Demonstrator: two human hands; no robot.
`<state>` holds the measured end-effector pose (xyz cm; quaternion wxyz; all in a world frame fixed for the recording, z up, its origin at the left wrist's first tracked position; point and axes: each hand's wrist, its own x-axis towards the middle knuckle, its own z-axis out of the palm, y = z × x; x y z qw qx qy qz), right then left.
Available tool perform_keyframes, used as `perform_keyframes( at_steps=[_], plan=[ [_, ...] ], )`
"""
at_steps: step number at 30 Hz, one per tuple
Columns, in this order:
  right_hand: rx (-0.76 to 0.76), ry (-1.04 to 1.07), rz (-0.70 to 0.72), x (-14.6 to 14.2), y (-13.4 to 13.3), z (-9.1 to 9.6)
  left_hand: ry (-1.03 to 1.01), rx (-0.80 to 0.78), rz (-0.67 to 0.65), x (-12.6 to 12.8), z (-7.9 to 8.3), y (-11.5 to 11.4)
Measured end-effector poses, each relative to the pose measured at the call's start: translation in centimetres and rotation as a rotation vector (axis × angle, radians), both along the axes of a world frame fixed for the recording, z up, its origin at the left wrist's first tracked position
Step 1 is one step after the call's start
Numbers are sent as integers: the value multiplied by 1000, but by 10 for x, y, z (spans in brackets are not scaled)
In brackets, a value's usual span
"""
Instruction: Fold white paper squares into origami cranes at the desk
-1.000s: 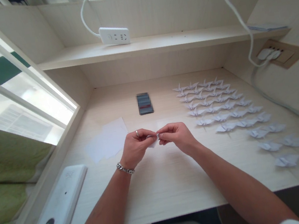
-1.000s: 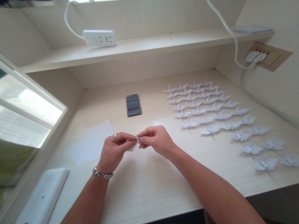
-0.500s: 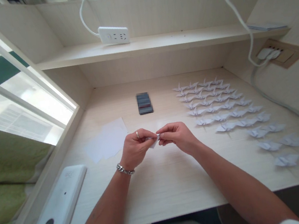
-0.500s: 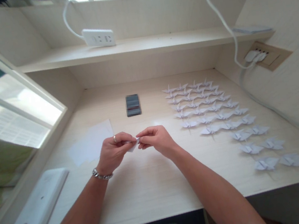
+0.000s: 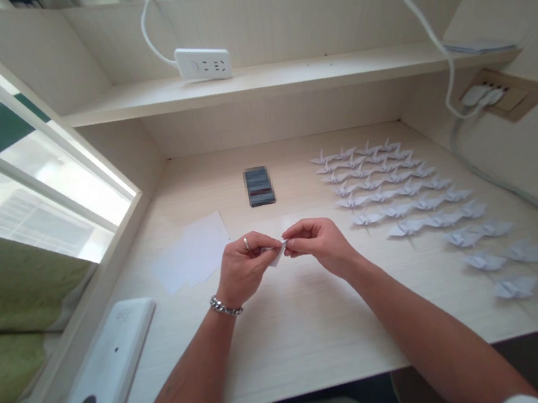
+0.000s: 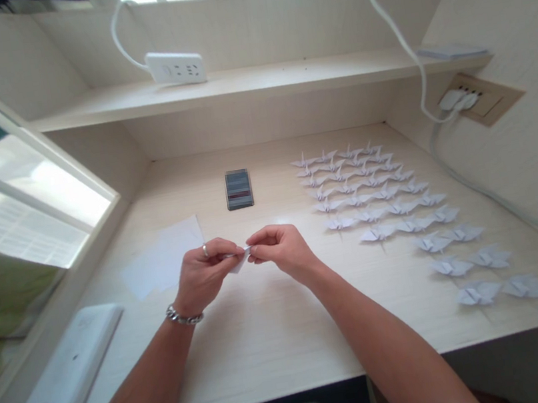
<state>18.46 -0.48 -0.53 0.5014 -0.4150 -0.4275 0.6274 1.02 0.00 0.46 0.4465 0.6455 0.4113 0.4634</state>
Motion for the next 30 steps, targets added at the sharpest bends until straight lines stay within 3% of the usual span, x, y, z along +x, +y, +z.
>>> perform_keyframes(
  at_steps=[16,21,30],
  plan=[
    [-46,9,-17,1,0,2,31,-24,3,-1,-4,2],
    [-104,74,62,4,1,1,57,-4,4,-1,-2,0],
    [-54,-114,145,2,0,1,89,-34,-49,0,-2,-1]
  ],
)
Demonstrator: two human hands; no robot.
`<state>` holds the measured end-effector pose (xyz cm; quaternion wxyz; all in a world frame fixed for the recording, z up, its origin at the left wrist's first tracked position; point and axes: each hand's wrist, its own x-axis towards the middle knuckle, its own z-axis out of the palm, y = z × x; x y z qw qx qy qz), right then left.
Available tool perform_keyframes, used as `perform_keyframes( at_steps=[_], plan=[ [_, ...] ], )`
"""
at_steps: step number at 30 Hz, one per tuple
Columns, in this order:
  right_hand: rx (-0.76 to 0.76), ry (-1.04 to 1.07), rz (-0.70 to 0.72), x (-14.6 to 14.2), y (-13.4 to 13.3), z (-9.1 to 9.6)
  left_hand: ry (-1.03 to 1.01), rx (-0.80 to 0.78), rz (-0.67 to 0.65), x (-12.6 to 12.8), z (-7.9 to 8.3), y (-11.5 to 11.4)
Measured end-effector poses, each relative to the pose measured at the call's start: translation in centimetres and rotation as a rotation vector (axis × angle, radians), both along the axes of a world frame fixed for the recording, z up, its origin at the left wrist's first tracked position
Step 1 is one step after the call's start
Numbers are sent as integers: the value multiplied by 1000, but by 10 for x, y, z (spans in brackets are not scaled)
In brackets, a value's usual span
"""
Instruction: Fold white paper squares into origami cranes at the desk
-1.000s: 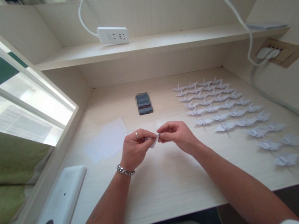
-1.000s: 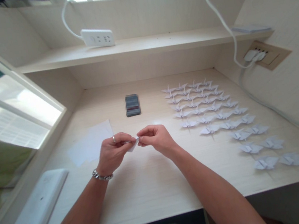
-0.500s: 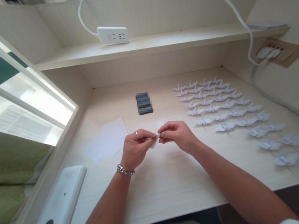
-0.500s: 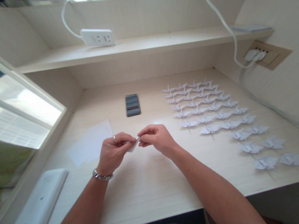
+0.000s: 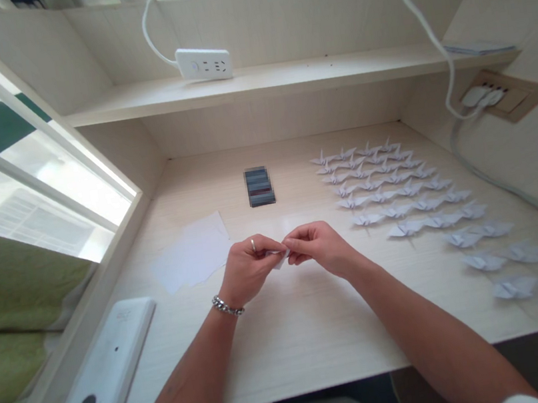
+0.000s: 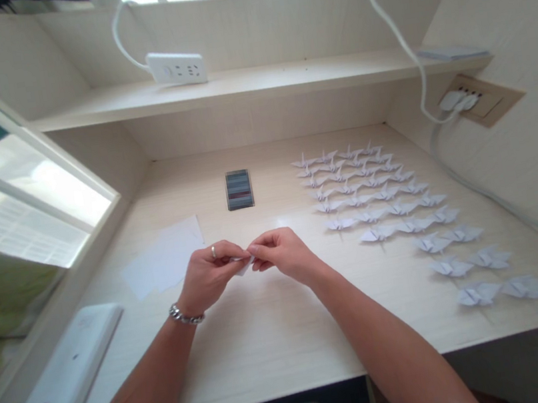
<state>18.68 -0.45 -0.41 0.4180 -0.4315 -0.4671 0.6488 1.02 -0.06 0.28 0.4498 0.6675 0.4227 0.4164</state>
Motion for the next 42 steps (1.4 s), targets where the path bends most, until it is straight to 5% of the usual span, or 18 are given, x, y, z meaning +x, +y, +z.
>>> perform_keyframes(
  at_steps=[14,25,31,37,42],
  plan=[
    [34,-44,-47,1,-1,-3,-7,-116,-16,-2,1,3],
    [154,-41,-180,-2,0,-3,-428,-439,-58,-6,0,8],
    [297,-141,-206,-8,-4,-6,-266,-327,51,-1,-3,9],
    [132,-103,-119,-11,-1,-7,-195,-258,34,0,-6,8],
    [110,-57,-194,-13,0,-8,-265,-353,57,-1,-3,8]
  ],
)
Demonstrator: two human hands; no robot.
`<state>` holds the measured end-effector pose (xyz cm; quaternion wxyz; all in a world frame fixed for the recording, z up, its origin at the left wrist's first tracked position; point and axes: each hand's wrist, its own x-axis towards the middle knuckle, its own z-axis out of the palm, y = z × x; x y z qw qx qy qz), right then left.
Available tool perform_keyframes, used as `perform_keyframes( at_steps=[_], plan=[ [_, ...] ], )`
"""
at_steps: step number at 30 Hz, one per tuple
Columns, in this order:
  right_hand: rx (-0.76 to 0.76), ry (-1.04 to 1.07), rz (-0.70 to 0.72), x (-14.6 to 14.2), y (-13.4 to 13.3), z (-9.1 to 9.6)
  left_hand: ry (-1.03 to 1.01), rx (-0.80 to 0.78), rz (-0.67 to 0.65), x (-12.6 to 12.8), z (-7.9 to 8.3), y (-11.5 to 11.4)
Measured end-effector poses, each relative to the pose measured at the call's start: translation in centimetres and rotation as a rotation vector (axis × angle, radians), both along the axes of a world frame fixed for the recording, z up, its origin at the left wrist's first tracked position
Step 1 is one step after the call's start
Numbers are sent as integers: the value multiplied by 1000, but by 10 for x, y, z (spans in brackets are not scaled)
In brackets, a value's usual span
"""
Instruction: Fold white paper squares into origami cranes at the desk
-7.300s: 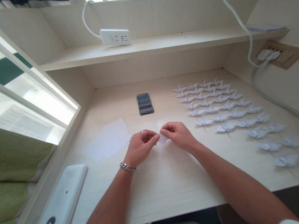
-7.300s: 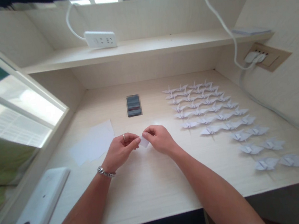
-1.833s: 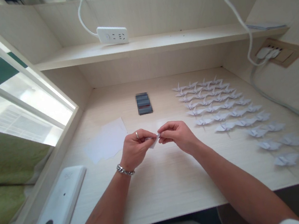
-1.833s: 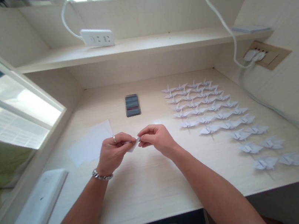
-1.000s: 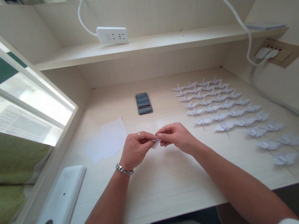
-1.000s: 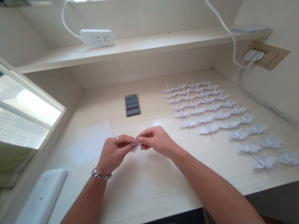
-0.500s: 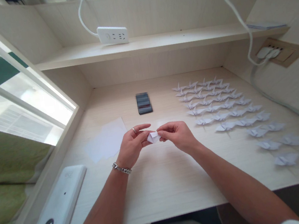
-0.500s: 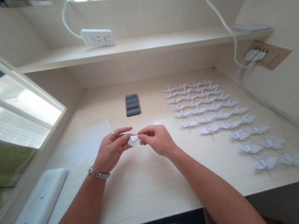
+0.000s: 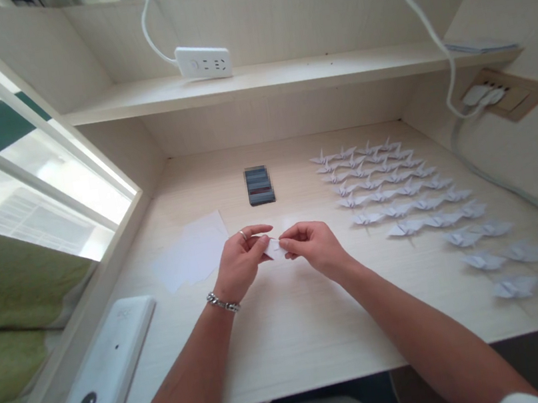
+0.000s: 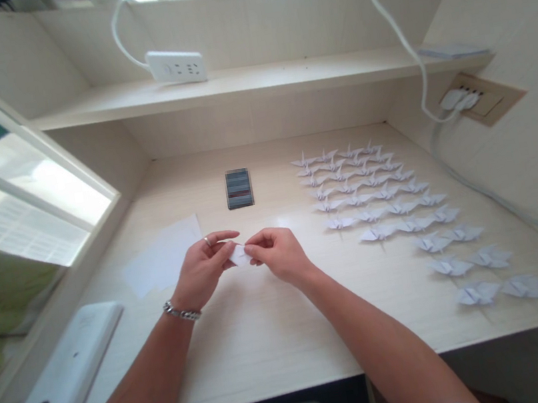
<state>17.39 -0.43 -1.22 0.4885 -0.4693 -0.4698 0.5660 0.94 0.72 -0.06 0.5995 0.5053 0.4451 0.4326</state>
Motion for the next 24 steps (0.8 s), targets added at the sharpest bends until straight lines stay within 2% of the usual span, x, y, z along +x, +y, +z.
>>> perform_keyframes(
  at_steps=[6,17,19,24],
  plan=[
    [62,20,-75,0,-1,-3,22,30,-78,0,4,-2],
    [138,-47,-127,-6,-5,-5,12,60,-43,1,2,-2],
    [137,-28,-107,-5,-5,-4,-3,70,-13,2,2,-2],
    [-9,36,37,2,0,-1,-3,121,78,1,2,-1]
  ],
)
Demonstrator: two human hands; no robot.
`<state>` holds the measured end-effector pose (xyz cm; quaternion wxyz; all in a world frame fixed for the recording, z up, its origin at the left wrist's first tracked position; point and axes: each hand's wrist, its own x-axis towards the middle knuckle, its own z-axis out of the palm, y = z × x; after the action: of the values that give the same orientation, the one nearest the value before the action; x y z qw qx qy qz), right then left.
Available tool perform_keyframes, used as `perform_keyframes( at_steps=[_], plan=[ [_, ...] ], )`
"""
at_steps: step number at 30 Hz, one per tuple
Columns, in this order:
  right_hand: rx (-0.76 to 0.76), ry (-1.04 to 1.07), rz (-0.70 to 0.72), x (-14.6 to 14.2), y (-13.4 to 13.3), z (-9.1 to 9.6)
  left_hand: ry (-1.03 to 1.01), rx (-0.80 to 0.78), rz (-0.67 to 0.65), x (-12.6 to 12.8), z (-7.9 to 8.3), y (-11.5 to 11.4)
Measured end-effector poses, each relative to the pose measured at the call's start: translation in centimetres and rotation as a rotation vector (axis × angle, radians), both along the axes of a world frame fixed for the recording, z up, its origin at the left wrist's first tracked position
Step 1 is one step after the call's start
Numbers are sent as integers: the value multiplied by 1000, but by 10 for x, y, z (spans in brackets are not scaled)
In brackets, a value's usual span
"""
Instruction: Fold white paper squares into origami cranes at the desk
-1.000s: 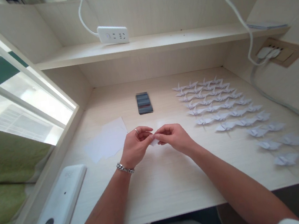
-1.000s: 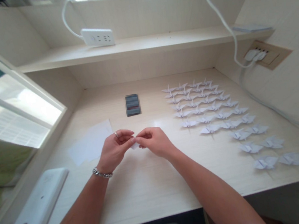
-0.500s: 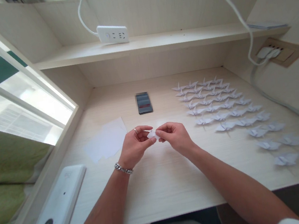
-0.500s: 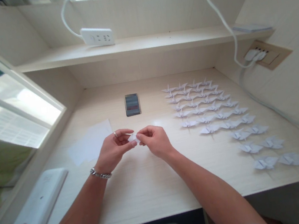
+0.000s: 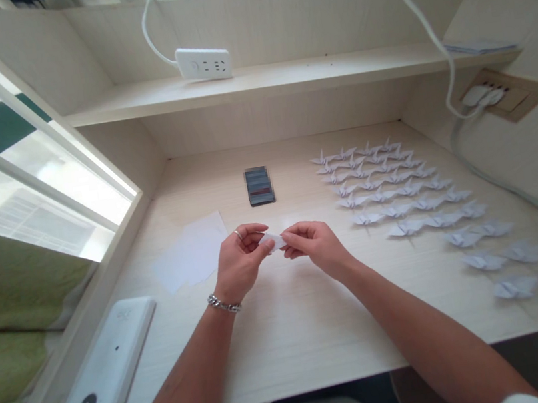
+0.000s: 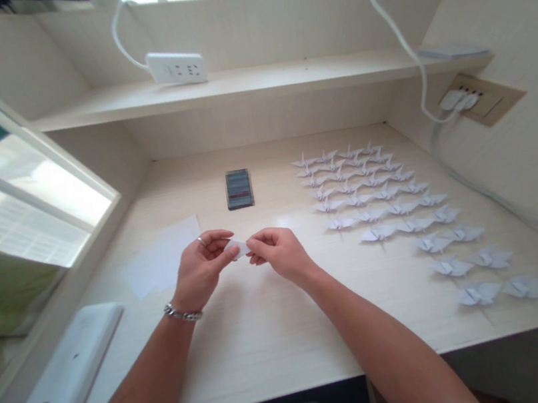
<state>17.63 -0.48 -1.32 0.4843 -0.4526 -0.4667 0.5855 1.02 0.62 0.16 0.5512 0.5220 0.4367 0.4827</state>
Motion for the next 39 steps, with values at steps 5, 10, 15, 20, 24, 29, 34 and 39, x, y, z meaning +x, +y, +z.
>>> perform_keyframes(
  at_steps=[5,10,15,20,24,29,34,39],
  plan=[
    [81,-136,5,2,-1,-1,70,-29,-23,1,1,0],
    [22,-79,22,2,-1,2,219,-37,-41,4,5,-2],
    [-86,26,-29,9,4,5,194,-11,21,2,6,-1],
    [67,-119,29,6,3,-2,208,0,8,2,6,-1],
    [77,-98,23,2,1,-3,208,-6,-6,3,5,-1],
    [-78,33,63,6,1,4,199,12,6,2,5,-1],
    [-151,38,101,6,2,4,239,25,8,1,5,-1],
    [-52,-45,57,1,-1,-1,204,-9,11,2,3,-1]
  ],
)
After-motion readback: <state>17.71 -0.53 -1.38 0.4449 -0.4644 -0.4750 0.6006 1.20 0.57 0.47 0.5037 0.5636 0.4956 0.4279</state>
